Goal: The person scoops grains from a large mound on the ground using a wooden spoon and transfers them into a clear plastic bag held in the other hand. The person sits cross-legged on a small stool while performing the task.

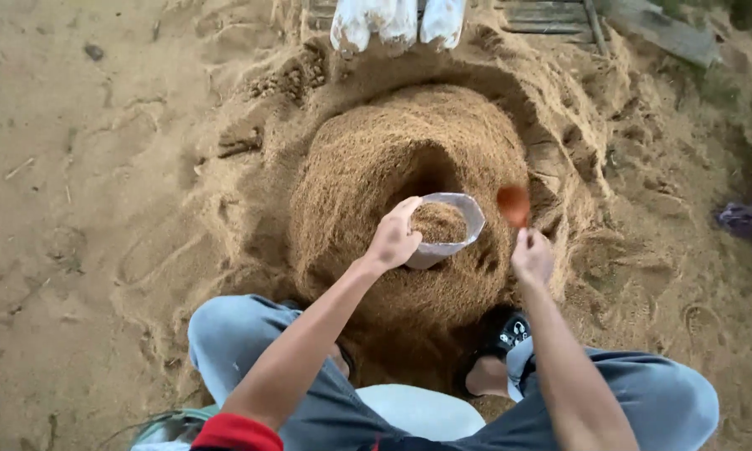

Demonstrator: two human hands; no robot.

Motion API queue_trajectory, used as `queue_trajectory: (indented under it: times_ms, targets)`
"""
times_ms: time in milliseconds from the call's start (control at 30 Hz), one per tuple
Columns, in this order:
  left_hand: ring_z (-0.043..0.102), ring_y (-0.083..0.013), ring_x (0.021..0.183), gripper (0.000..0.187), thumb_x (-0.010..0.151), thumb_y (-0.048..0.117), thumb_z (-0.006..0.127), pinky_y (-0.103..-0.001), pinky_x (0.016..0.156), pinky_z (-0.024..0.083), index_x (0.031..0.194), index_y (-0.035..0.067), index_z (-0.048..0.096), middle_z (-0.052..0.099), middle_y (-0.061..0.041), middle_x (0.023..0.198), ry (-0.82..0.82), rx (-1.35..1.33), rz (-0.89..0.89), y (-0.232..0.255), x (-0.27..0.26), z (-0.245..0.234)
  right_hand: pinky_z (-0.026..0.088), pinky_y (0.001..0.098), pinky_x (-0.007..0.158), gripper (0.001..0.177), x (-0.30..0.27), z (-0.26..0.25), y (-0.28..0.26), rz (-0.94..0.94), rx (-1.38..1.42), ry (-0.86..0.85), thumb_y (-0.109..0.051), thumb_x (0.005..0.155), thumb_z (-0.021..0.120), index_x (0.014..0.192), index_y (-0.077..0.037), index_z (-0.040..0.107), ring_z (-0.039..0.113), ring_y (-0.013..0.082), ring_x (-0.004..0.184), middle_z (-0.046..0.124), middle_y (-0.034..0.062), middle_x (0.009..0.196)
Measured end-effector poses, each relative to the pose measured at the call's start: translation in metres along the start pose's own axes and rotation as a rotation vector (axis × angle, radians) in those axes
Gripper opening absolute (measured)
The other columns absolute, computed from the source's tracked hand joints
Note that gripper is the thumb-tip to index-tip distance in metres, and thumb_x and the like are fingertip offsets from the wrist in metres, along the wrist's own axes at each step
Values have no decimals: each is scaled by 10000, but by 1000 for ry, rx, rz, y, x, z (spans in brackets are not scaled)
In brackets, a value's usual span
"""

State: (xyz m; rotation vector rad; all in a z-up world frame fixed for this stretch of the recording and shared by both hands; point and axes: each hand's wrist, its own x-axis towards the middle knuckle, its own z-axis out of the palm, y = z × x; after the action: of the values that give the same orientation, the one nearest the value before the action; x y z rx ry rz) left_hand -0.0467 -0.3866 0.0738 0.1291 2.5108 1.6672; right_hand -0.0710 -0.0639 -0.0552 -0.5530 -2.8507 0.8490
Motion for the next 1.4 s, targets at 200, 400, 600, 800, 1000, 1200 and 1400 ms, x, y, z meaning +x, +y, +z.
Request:
queue_trajectory:
  times_ms: [200, 400, 600, 800, 1000, 1200, 1400]
  targets:
    - [630, -135, 768, 725, 764, -17, 554, -427, 908, 532, 1486, -37, 496, 507, -208, 1502, -16, 8, 4, -11, 4, 2, 543, 525, 870, 423, -27, 88, 91, 267, -293, -262, -532, 1030, 468, 1195, -262, 748, 731, 426, 1037, 785, 148, 1048]
    - [668, -250, 1061, 704, 771, -74, 516, -445, 1051, 481, 1473, -108, 480, 500, -305, 1488, -19, -47, 8, 32, -9, -13, 508, 452, 984, 435, -17, 98, 75, 379, 128, -265, -656, 933, 609, 1132, -309, 778, 668, 359, 1159, 760, 95, 1130]
    - [459, -455, 1406, 678, 773, -67, 512, -530, 1212, 325, 1444, -156, 476, 470, -368, 1482, -20, -29, 66, 1, 6, -4, 475, 459, 971, 376, -2, 1, -10, 122, 566, -64, -387, 945, 721, 1093, -46, 778, 656, 301, 1077, 731, 250, 1042]
    - [503, -439, 1372, 687, 766, -45, 586, -504, 1171, 388, 1444, -120, 500, 507, -317, 1473, 2, 36, 90, -15, 11, 4, 491, 301, 779, 214, 13, -99, -97, -36, 323, -179, -481, 963, 682, 939, -307, 806, 632, 149, 739, 688, -1, 690]
    - [495, -459, 1367, 670, 762, -40, 595, -522, 1175, 387, 1422, -118, 510, 521, -323, 1449, 11, 33, 112, -2, 4, -1, 344, 339, 952, 226, 6, -93, -107, -645, 54, 163, -471, 965, 694, 994, -269, 791, 706, 168, 857, 763, -25, 865]
    - [565, -393, 1317, 710, 762, -35, 576, -467, 1131, 441, 1466, -74, 498, 513, -276, 1478, -2, -9, 19, 15, -3, -5, 466, 576, 916, 345, -30, -46, -75, -32, 146, 15, -293, 1063, 554, 1088, 8, 720, 639, 542, 1027, 680, 309, 1016]
    - [647, -257, 1174, 745, 766, -1, 560, -420, 1086, 483, 1503, -49, 460, 480, -232, 1520, -58, 10, -19, 13, -2, -9, 361, 566, 995, 348, -73, 65, 69, 398, -280, -306, -456, 1026, 392, 1238, -342, 643, 681, 309, 1188, 757, 12, 1165]
